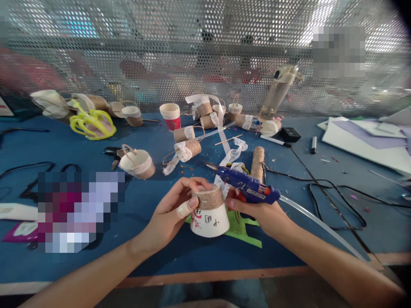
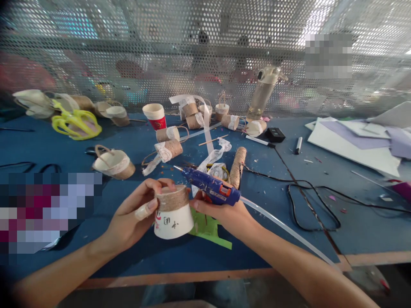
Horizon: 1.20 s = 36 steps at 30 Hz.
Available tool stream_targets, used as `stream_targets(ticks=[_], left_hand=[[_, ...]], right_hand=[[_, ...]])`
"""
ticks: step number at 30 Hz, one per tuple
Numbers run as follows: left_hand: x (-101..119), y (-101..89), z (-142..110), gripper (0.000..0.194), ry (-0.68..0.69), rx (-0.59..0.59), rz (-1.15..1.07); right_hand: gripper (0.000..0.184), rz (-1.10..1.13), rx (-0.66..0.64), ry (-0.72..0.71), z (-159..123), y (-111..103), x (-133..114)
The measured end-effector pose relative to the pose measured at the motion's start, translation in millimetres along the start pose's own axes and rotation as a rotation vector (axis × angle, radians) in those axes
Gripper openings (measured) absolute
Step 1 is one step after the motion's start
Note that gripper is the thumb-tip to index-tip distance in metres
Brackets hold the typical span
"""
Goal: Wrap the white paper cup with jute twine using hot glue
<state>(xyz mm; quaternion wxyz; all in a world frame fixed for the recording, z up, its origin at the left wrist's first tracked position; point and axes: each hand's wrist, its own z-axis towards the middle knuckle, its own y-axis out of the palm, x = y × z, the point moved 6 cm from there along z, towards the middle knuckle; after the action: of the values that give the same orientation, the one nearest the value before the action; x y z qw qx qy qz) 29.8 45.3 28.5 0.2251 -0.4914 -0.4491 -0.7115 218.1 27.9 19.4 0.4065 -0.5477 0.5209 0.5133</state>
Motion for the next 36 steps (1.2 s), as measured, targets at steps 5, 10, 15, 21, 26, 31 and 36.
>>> stream_targets(ticks=[5,10,15,21,26,31,36], left_hand=[[1,2.5,0,0.008,0.006,-0.037,0.014],[2,4.3,0,0.006,-0.002,-0.065,0.007],[0,4.9,4,0.004,-0.045,-0.057,-0.018],[-7,1.8,8,0.006,-0.122,-0.013,-0.06],[-12,1.3,7,0.008,-0.169,-0.011,-0.09],[-15,3.1,7,0.01,-0.227,-0.01,-0.102],[-19,1.4,6,0.015,-0.307,0.001,-0.072]], right_hand=[[0.015,-0.041,0.01,-0.015,-2,-1,-3],[0.015,-0.08,0.03,-0.025,-5,-1,-6],[0.016,-0.109,0.031,-0.034,-4,0,-10],[0.024,-0.088,0.117,-0.11,-1,-2,-15],[0.027,-0.096,0.114,-0.117,-1,-4,-11],[0.024,-0.111,0.091,-0.147,-1,-4,-7],[0.023,-0.148,0.077,-0.239,-4,-1,-11]])
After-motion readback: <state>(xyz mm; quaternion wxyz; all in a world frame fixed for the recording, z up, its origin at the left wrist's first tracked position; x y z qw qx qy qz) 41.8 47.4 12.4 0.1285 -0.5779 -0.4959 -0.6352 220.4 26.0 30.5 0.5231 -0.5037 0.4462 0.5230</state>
